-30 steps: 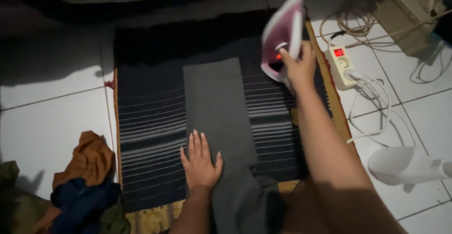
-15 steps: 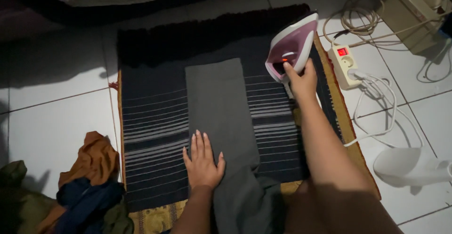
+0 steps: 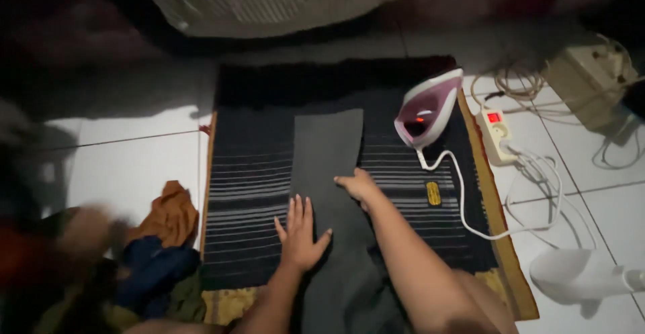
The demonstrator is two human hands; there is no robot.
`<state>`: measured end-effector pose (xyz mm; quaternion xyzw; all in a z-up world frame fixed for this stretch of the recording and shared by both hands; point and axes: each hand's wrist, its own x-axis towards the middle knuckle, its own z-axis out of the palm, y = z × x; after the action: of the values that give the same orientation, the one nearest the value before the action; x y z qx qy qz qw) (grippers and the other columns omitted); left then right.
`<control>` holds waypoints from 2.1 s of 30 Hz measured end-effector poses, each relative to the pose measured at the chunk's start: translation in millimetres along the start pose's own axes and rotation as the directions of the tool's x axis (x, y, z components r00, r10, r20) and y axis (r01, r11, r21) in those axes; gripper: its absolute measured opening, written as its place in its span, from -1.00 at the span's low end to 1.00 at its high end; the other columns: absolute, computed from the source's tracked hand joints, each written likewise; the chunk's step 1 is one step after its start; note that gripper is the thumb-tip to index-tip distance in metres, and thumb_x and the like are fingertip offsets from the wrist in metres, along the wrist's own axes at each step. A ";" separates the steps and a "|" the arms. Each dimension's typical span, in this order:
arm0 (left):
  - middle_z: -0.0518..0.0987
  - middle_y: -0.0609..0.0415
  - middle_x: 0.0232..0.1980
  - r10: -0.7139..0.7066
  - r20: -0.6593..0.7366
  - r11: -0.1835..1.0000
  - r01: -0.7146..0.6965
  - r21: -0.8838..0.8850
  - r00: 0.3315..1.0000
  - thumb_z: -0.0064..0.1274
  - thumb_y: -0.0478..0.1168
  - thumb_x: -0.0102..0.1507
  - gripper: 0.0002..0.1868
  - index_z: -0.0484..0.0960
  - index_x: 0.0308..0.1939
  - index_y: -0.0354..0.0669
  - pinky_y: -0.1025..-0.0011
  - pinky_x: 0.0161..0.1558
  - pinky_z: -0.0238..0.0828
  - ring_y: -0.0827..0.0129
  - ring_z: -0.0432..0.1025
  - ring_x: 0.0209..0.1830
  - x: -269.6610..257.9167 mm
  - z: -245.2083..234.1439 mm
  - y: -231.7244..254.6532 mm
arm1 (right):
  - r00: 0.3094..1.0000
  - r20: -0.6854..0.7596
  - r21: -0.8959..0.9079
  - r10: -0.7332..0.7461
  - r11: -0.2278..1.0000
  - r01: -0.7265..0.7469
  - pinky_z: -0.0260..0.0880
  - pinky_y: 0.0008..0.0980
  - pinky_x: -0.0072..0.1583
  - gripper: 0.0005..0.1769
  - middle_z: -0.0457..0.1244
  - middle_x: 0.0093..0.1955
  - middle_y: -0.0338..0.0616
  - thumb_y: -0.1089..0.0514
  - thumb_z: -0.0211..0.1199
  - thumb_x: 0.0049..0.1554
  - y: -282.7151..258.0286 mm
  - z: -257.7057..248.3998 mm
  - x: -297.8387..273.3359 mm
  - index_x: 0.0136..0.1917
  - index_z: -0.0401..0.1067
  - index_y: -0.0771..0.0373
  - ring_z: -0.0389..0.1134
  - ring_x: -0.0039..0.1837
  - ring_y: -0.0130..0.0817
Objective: Iron a pair of trousers and then fold them alongside other garments.
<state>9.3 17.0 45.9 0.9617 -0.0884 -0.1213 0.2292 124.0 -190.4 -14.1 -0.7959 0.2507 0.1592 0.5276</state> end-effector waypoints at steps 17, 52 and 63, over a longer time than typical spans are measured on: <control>0.51 -0.22 0.28 0.251 -0.060 0.557 -0.195 -0.807 0.966 0.02 -0.05 0.26 -0.36 0.40 0.35 -0.31 0.15 0.22 0.34 -0.07 0.40 0.27 -8.7 -19.4 152.7 | 0.943 -0.179 0.851 -0.282 0.436 0.292 0.43 -0.15 0.24 -0.56 0.31 0.25 0.00 0.10 0.21 0.24 -207.8 -80.1 -143.0 0.31 0.25 0.34 0.37 0.26 -0.15; 0.55 -0.19 0.04 -0.344 -0.330 0.233 -0.260 -0.937 0.879 -0.11 0.18 0.37 -0.32 0.57 0.07 -0.51 0.25 0.06 0.39 0.21 0.41 0.00 19.5 -45.9 49.9 | 0.904 -0.416 0.866 -0.100 -0.346 0.361 0.51 -0.10 0.24 -0.62 0.38 -0.07 -0.13 -0.16 0.12 0.28 -65.8 -118.1 -205.0 -0.04 0.46 0.18 0.43 0.06 -0.20; 0.56 -0.22 0.25 -0.747 0.192 -0.436 -0.251 -0.864 0.637 0.08 0.24 0.25 -0.20 0.46 0.28 -0.41 0.08 0.10 0.51 0.02 0.50 0.11 -8.4 -63.3 25.1 | 0.928 0.192 0.839 0.319 0.437 -0.324 0.26 0.14 0.30 0.10 0.15 0.44 0.01 -0.64 0.19 -0.05 -23.3 18.6 -161.9 0.46 0.22 0.18 0.19 0.36 0.02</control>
<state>15.7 23.4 113.9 0.2933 0.4085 0.1126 0.8570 4.0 -128.5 80.1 -0.3650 0.4411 0.1128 0.8121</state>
